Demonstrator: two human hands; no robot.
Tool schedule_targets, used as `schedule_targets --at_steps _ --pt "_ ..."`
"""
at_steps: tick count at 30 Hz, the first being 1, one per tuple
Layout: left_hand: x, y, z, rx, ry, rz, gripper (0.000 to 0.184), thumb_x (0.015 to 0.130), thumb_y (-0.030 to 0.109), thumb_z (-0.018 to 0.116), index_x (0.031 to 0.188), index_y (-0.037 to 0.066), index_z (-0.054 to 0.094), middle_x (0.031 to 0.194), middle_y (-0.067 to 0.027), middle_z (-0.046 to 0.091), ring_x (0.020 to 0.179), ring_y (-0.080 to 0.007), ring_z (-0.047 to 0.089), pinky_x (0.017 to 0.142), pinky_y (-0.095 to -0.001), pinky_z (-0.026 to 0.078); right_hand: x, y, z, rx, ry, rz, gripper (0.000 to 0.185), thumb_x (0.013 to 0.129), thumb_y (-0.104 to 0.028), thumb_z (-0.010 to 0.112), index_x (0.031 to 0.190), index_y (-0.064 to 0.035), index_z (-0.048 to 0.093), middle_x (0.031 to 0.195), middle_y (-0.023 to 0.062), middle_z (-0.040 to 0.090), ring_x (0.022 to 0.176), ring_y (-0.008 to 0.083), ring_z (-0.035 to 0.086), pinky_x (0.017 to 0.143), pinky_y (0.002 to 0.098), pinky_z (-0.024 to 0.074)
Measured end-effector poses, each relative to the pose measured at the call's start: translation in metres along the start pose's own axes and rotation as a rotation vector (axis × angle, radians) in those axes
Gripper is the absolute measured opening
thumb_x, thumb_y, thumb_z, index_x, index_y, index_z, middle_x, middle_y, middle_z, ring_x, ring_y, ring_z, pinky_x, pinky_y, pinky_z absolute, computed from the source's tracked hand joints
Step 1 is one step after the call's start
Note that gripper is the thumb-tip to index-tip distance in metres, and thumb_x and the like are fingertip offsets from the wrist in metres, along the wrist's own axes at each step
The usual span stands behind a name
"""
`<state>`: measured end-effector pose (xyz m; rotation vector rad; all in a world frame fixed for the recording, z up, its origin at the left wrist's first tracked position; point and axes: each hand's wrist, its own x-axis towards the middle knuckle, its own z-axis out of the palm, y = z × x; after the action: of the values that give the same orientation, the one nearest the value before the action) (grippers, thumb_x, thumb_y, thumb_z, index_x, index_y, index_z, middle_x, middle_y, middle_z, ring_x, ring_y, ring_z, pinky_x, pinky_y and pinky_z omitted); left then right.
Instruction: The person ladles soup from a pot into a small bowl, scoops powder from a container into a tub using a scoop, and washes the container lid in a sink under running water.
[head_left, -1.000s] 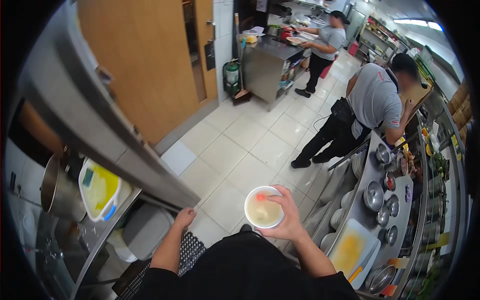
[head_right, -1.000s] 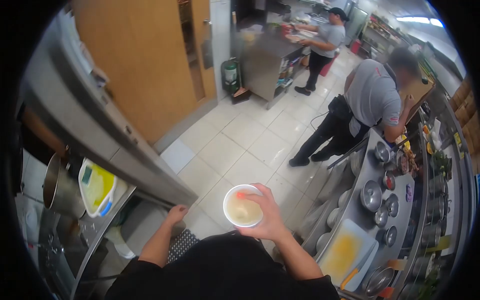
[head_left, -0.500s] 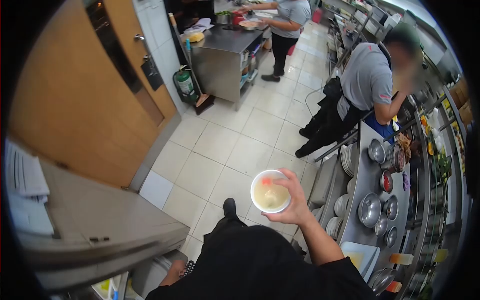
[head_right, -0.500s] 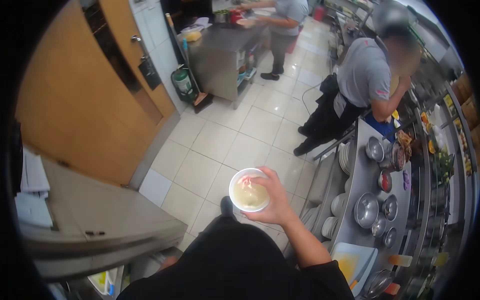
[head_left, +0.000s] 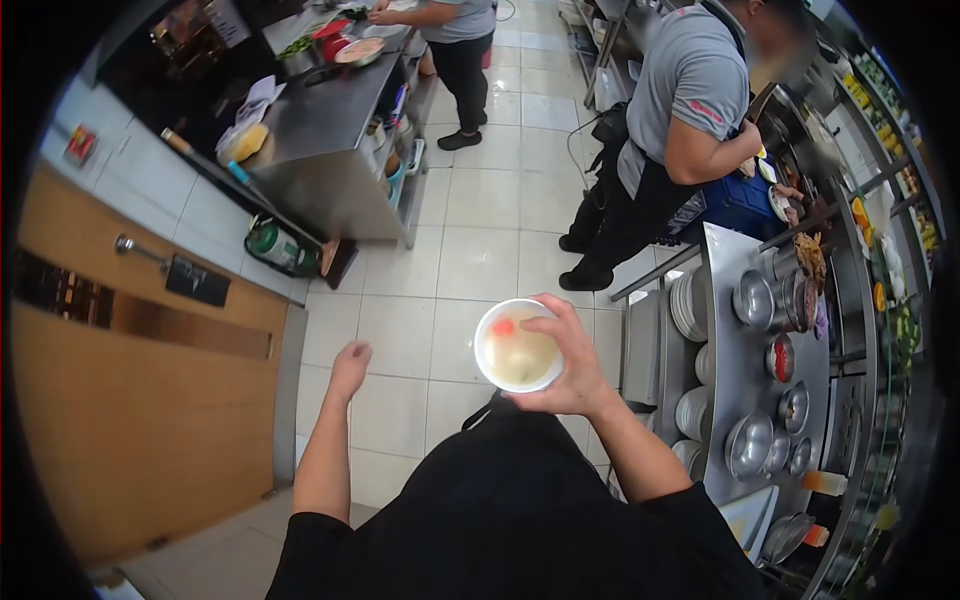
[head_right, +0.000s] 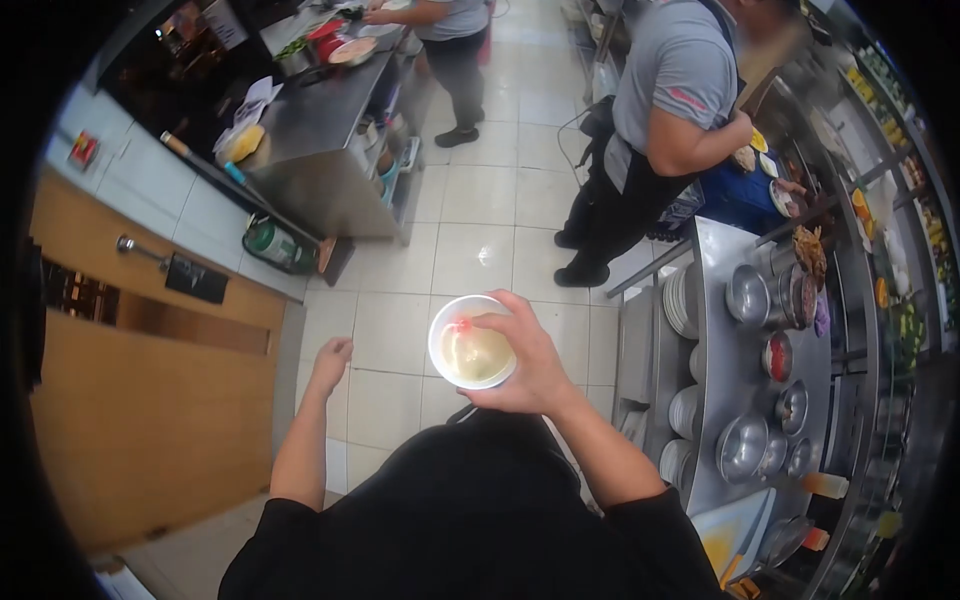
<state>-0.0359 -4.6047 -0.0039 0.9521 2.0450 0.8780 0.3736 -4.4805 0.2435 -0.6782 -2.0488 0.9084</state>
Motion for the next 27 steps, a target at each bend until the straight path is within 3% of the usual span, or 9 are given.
schedule_targets --at_steps 7,9,11,13,16,21,23,25,27 --pt "0.052 0.032 0.061 0.312 -0.298 -0.059 0.039 0.097 0.037 0.055 0.105 0.002 0.066 0.103 -0.0217 0.069 0.099 -0.0365 0.065 0.088 -0.0419 0.051 0.148 0.095 -0.030 0.057 -0.029 -0.025 0.074 0.052 -0.020 0.090 0.119 -0.0116 0.061 0.135 0.0200 0.049 0.122 0.0395 0.053 0.099 0.0424 0.0467" --pt "0.056 -0.025 0.067 0.395 -0.402 -0.184 0.046 0.097 0.043 0.053 0.110 0.002 0.067 0.113 -0.0241 0.067 0.112 -0.0386 0.062 0.096 -0.0447 0.049 0.190 0.122 -0.036 0.040 -0.022 -0.028 0.074 0.052 -0.022 0.091 0.118 -0.0087 0.059 0.133 0.0209 0.050 0.120 0.0381 0.053 0.099 0.0433 0.0452" --pt "0.068 -0.078 0.060 0.444 -0.519 -0.178 0.047 0.092 0.043 0.060 0.107 -0.001 0.068 0.109 -0.0228 0.069 0.107 -0.0384 0.064 0.093 -0.0428 0.050 0.233 0.145 -0.041 0.014 0.002 -0.028 0.075 0.052 -0.023 0.092 0.118 -0.0084 0.059 0.133 0.0210 0.050 0.121 0.0382 0.052 0.100 0.0436 0.0446" --pt "0.082 -0.064 0.044 0.288 -0.513 -0.435 0.042 0.089 0.038 0.065 0.102 -0.001 0.070 0.104 -0.0216 0.071 0.103 -0.0347 0.067 0.090 -0.0407 0.052 0.273 0.174 -0.045 0.010 0.043 -0.035 0.076 0.051 -0.023 0.092 0.118 -0.0083 0.059 0.135 0.0212 0.049 0.123 0.0380 0.051 0.101 0.0435 0.0442" --pt "0.156 -0.060 0.022 0.436 -0.589 -0.095 0.032 0.087 0.030 0.067 0.099 0.001 0.072 0.101 -0.0196 0.073 0.101 -0.0309 0.069 0.088 -0.0386 0.053 0.327 0.212 -0.054 -0.071 0.115 -0.007 0.077 0.051 -0.024 0.092 0.118 -0.0085 0.058 0.135 0.0208 0.049 0.123 0.0378 0.052 0.101 0.0435 0.0444" --pt "0.368 0.035 0.022 0.409 -0.514 -0.168 0.034 0.089 0.034 0.062 0.097 0.002 0.072 0.102 -0.0199 0.071 0.102 -0.0307 0.068 0.088 -0.0376 0.052 0.424 0.266 -0.078 -0.181 0.244 0.100 0.077 0.052 -0.021 0.091 0.120 -0.0114 0.055 0.134 0.0193 0.048 0.121 0.0367 0.052 0.100 0.0433 0.0455" --pt "0.442 0.149 0.023 0.472 -0.463 -0.068 0.035 0.089 0.033 0.064 0.102 0.001 0.070 0.101 -0.0185 0.072 0.097 -0.0295 0.068 0.085 -0.0375 0.052 0.463 0.288 -0.096 -0.200 0.282 0.095 0.077 0.052 -0.020 0.091 0.120 -0.0114 0.056 0.134 0.0198 0.048 0.120 0.0380 0.053 0.098 0.0429 0.0468" --pt "0.533 0.163 0.041 0.338 -0.386 0.011 0.032 0.091 0.027 0.065 0.110 0.001 0.067 0.096 -0.0136 0.072 0.086 -0.0235 0.067 0.079 -0.0348 0.052 0.497 0.316 -0.116 -0.234 0.322 0.092 0.079 0.052 -0.020 0.090 0.121 -0.0121 0.054 0.134 0.0202 0.048 0.122 0.0372 0.052 0.099 0.0425 0.0463" --pt "0.576 0.258 0.055 0.045 -0.352 -0.135 0.029 0.094 0.020 0.064 0.116 0.000 0.064 0.091 -0.0066 0.070 0.080 -0.0158 0.062 0.075 -0.0301 0.050 0.531 0.344 -0.138 -0.278 0.357 0.087 0.079 0.052 -0.019 0.090 0.121 -0.0119 0.054 0.134 0.0204 0.048 0.122 0.0373 0.052 0.099 0.0425 0.0464"
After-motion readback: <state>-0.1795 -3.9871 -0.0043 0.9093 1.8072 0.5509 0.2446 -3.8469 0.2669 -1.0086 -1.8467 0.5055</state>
